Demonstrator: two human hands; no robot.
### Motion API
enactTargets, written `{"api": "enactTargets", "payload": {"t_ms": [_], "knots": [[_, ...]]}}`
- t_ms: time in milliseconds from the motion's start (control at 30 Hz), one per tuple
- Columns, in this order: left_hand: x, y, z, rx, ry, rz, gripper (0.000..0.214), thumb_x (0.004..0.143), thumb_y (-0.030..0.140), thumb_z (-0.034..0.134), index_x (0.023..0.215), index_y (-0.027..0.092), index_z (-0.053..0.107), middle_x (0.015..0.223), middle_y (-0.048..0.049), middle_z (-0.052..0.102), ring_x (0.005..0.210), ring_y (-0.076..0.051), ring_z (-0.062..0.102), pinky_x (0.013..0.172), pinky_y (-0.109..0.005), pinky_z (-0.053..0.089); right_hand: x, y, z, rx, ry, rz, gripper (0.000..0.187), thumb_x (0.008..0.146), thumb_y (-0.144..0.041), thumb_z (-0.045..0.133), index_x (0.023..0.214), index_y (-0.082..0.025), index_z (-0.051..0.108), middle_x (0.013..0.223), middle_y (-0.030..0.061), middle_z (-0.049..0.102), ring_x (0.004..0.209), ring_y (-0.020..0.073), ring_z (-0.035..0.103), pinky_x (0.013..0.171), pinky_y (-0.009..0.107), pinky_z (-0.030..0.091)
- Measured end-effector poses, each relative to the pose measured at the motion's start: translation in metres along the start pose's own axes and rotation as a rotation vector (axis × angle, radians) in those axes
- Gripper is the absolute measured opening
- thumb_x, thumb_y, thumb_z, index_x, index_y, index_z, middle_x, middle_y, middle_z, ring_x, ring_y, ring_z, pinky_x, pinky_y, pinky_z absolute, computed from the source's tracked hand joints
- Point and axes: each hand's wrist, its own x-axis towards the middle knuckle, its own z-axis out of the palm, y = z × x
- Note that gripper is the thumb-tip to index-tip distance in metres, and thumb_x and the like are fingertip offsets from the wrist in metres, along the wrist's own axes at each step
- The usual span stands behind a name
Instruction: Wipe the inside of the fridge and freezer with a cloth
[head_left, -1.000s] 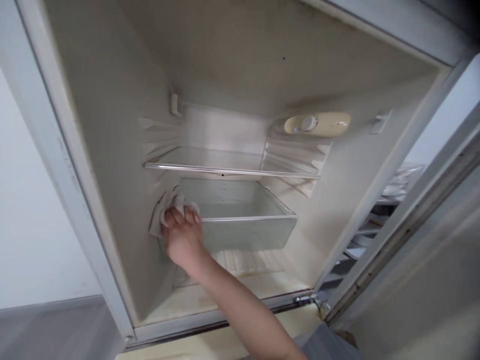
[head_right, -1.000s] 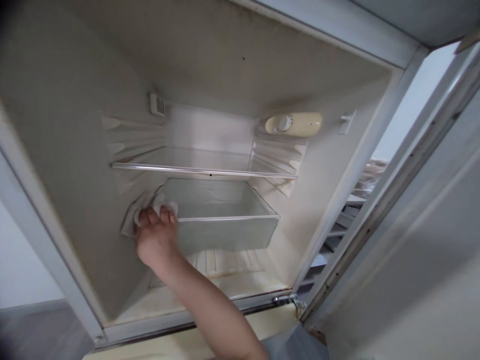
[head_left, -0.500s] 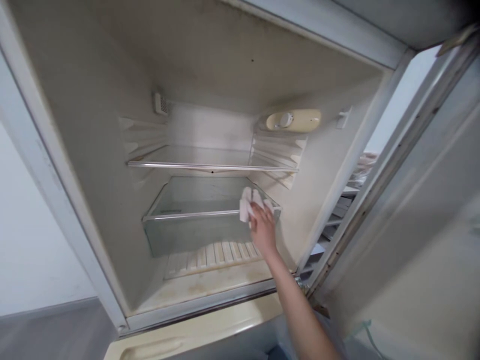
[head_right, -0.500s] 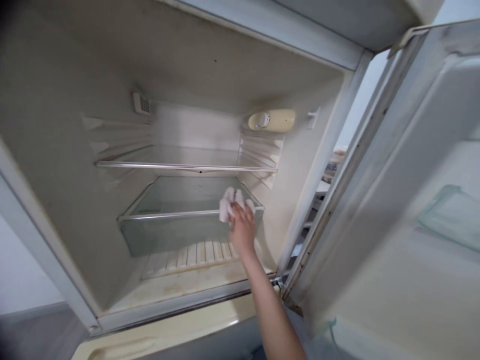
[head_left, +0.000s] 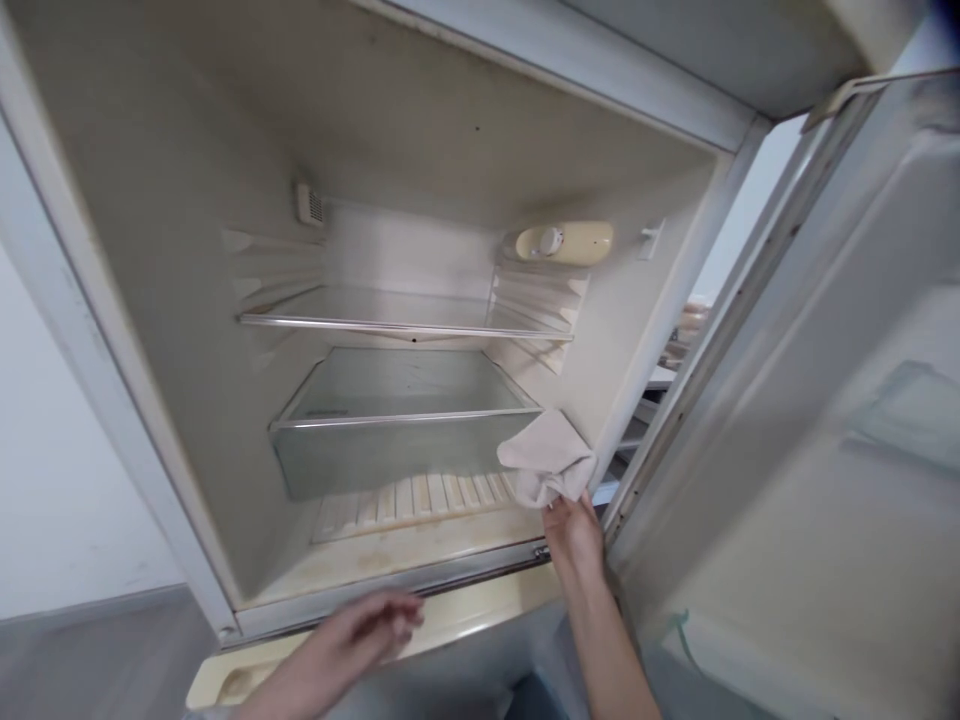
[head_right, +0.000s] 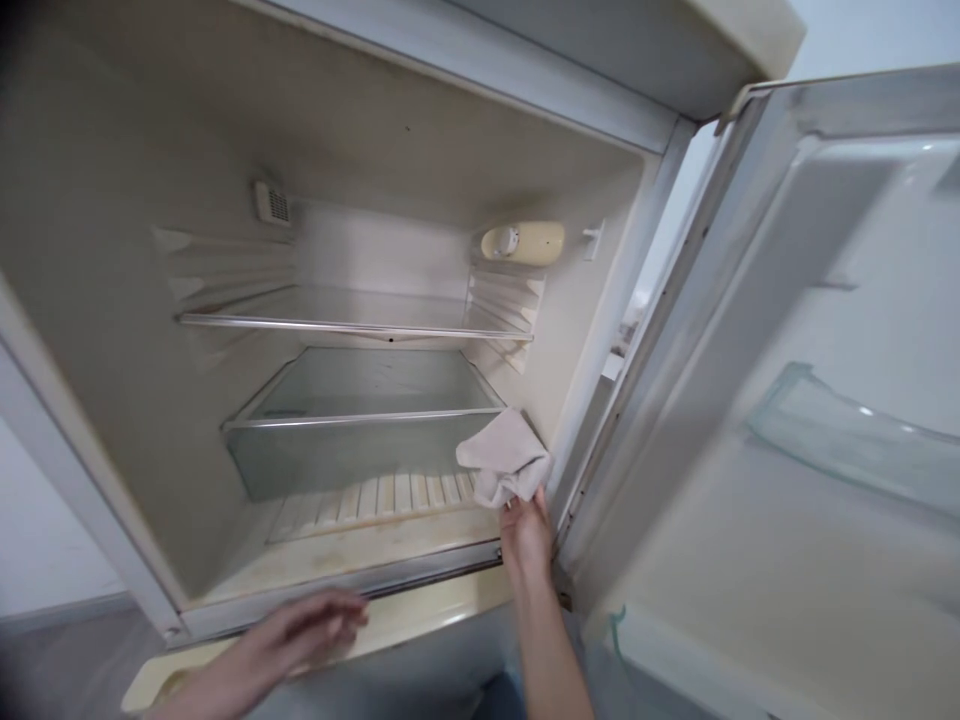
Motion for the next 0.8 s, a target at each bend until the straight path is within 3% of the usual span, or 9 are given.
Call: {"api": "enactTargets", "payload": {"t_ms": [67,167,267,400,600,800], "knots": [[0.024,0.022,0.004,0.012,-0.058,0.116,0.034,0.077,0.047,0.06,0.103,0.026,0.067,0.111,-0.0071,0.071,0.108,-0.025,0.063,0.1,-0.037,0.045,-0.003,-0.005,0.004,0.041,0.063,0.037,0.041,0.055,-0.018,0.069,0.096,-0.021,0.065,0.086,-0.0024,0.071,0.077,0.0121,0.065,0.07,0.023,0.052],[0.06,0.044,0.009,-0.141,0.078,0.199,0.037,0.077,0.038,0.062,0.112,0.024,0.062,0.121,-0.0101,0.066,0.107,-0.026,0.063,0.099,-0.039,0.045,-0.015,-0.009,0.011,0.059,0.114,0.177,0.029,0.061,-0.015,0.063,0.09,-0.019,0.066,0.079,-0.0025,0.07,0.074,0.0127,0.066,0.07,0.024,0.053],[0.094,0.056,0.011,-0.502,0.251,0.149,0.034,0.075,0.028,0.064,0.108,0.021,0.062,0.128,-0.0126,0.061,0.108,-0.025,0.062,0.103,-0.041,0.042,-0.035,-0.007,0.01,0.124,0.175,0.401,0.021,0.067,-0.015,0.059,0.086,-0.018,0.067,0.076,0.0,0.071,0.075,0.0153,0.067,0.074,0.028,0.055],[0.125,0.064,0.011,-0.705,0.269,0.103,0.017,0.081,0.023,0.05,0.092,0.017,0.062,0.116,-0.0139,0.066,0.099,-0.019,0.064,0.101,-0.038,0.044,-0.063,0.001,-0.012,0.183,0.208,0.525,0.016,0.069,-0.018,0.06,0.083,-0.018,0.069,0.079,0.0032,0.072,0.084,0.0189,0.068,0.083,0.034,0.055],[0.134,0.058,0.021,-0.86,0.34,0.043,0.007,0.081,0.021,0.05,0.076,0.021,0.055,0.093,-0.0065,0.066,0.084,-0.015,0.065,0.092,-0.034,0.047,-0.087,0.01,-0.053,0.083,0.206,0.496,0.011,0.068,-0.025,0.063,0.074,-0.019,0.07,0.08,0.0054,0.072,0.092,0.0217,0.068,0.087,0.036,0.055],[0.135,0.052,0.018,-0.949,0.343,0.08,0.008,0.082,0.024,0.047,0.078,0.022,0.054,0.102,-0.0052,0.065,0.088,-0.014,0.065,0.088,-0.032,0.046,-0.101,0.01,-0.066,0.072,0.177,0.625,0.012,0.056,-0.025,0.071,0.067,-0.019,0.07,0.08,0.0041,0.073,0.09,0.0233,0.068,0.086,0.036,0.055]]}}
